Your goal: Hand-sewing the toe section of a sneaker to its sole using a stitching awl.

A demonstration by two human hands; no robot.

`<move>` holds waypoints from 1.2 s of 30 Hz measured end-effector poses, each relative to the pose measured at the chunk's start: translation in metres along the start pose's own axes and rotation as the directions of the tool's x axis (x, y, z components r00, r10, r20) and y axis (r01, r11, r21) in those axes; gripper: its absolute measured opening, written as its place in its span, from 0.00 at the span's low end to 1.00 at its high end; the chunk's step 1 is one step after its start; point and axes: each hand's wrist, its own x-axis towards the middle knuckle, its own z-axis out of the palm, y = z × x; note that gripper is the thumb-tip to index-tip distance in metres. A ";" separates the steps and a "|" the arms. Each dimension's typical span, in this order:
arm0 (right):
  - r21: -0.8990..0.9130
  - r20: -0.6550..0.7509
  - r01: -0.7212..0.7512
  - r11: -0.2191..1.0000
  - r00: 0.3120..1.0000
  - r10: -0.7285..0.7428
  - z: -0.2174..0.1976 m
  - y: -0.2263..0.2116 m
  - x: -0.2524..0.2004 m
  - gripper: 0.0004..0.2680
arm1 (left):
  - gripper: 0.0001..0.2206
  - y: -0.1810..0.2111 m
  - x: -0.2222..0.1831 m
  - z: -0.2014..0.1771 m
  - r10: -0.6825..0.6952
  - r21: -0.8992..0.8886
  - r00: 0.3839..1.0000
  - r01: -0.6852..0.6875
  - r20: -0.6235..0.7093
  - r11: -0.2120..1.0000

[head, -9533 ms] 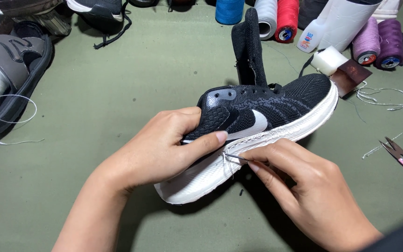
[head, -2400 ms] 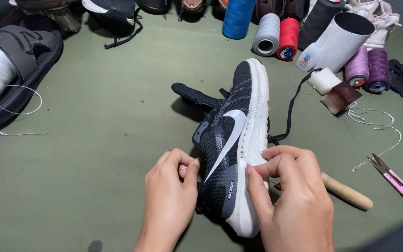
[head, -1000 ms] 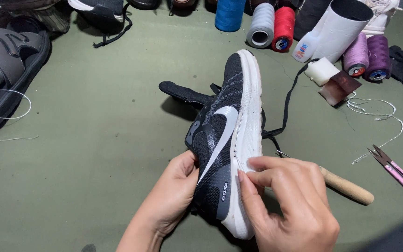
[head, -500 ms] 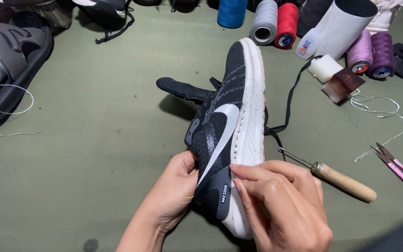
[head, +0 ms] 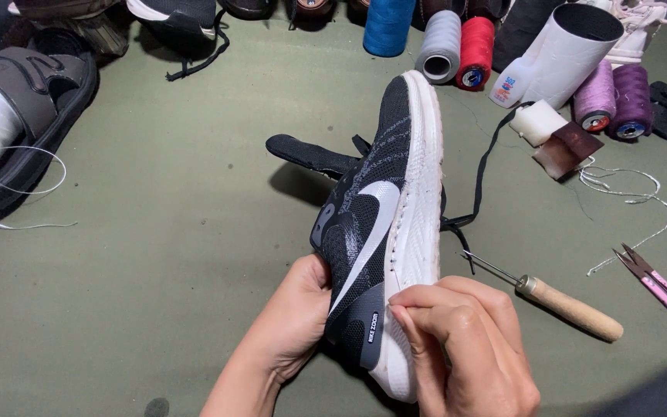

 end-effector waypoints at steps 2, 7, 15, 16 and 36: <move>0.003 0.001 -0.006 1.000 1.000 0.006 0.000 0.000 0.001 0.07 | 0.09 0.003 -0.001 0.003 -0.009 0.004 1.000 0.009 -0.015 1.000; 0.002 0.005 -0.009 1.000 1.000 0.009 0.000 -0.001 0.003 0.07 | 0.12 0.001 0.000 0.002 -0.001 0.006 0.999 0.002 -0.034 1.000; 0.000 0.016 0.037 0.999 0.999 -0.037 0.001 0.000 0.006 0.07 | 0.13 0.000 0.002 -0.001 0.018 0.021 1.000 -0.018 -0.005 1.000; 0.000 0.016 0.038 0.999 0.999 -0.038 0.001 0.000 0.006 0.07 | 0.13 0.001 0.001 -0.001 0.018 0.021 1.000 -0.018 -0.005 1.000; -0.047 0.033 0.087 0.995 0.996 -0.085 0.000 0.005 0.007 0.08 | 0.05 0.021 -0.011 -0.003 -0.050 0.256 0.996 0.068 -0.078 0.964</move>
